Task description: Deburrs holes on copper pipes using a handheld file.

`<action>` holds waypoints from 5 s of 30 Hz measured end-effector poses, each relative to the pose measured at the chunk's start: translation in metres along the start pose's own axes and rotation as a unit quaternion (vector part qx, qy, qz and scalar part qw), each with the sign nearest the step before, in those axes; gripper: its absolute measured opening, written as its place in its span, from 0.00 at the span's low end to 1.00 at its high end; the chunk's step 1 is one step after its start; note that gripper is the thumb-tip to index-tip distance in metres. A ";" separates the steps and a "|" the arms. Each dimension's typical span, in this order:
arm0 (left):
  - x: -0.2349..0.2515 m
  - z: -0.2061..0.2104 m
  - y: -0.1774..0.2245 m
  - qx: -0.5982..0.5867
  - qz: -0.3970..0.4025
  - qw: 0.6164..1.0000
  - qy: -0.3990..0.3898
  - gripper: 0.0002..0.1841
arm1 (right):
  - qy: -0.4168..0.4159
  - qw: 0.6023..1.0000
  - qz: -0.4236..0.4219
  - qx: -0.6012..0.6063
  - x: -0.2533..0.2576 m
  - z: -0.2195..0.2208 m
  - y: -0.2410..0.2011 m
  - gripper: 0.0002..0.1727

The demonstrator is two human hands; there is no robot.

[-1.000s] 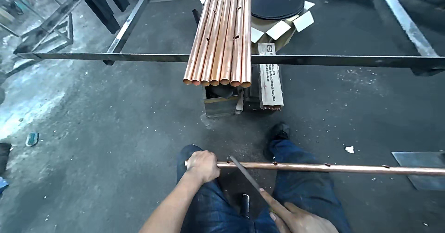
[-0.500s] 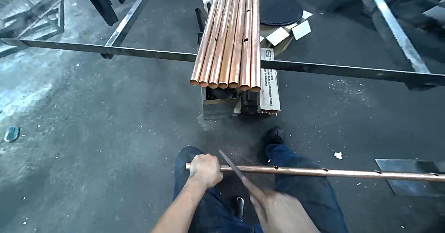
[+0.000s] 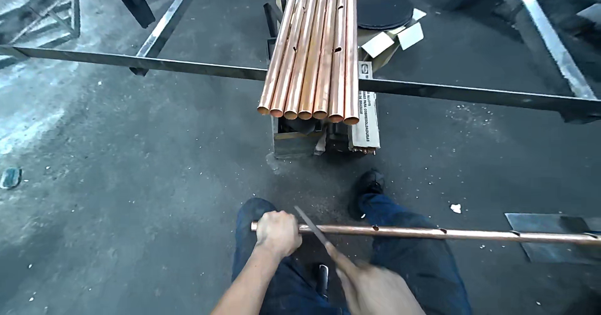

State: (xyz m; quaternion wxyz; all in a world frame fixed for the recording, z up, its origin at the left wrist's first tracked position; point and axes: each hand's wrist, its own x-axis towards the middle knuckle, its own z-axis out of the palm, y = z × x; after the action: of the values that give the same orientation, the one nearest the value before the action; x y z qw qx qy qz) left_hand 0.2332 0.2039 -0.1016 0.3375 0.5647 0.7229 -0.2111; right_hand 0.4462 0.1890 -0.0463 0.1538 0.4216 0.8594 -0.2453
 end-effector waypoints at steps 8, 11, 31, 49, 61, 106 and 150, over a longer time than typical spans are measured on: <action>-0.004 0.005 -0.004 -0.013 -0.016 1.000 0.010 0.17 | -0.053 0.999 0.000 0.001 -0.030 -0.018 -0.009 0.30; -0.003 0.010 -0.005 -0.008 -0.012 1.000 0.027 0.18 | -0.055 0.998 0.022 -0.006 0.011 -0.014 -0.014 0.30; -0.003 0.033 -0.006 0.004 0.018 0.989 0.149 0.16 | -0.169 0.983 0.063 -0.030 0.046 -0.046 -0.031 0.30; -0.015 0.061 -0.025 0.024 0.087 0.951 0.296 0.42 | 0.014 0.993 0.074 0.090 -0.055 -0.025 0.080 0.29; -0.013 0.060 -0.022 0.033 0.101 0.950 0.295 0.42 | 0.053 0.995 0.041 0.078 -0.059 -0.019 0.082 0.29; -0.012 0.013 -0.012 -0.025 0.004 0.999 0.045 0.22 | -0.060 0.998 -0.011 -0.001 -0.044 -0.049 -0.009 0.28; 0.000 -0.003 0.019 0.055 -0.001 0.998 -0.019 0.20 | 0.021 0.996 0.047 0.072 -0.069 -0.012 0.066 0.30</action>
State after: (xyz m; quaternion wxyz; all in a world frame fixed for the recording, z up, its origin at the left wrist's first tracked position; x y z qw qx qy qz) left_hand 0.2505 0.2114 -0.0982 0.3194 0.5779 0.7042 -0.2610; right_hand 0.5398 0.1854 -0.0230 0.1164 0.4765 0.8219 -0.2897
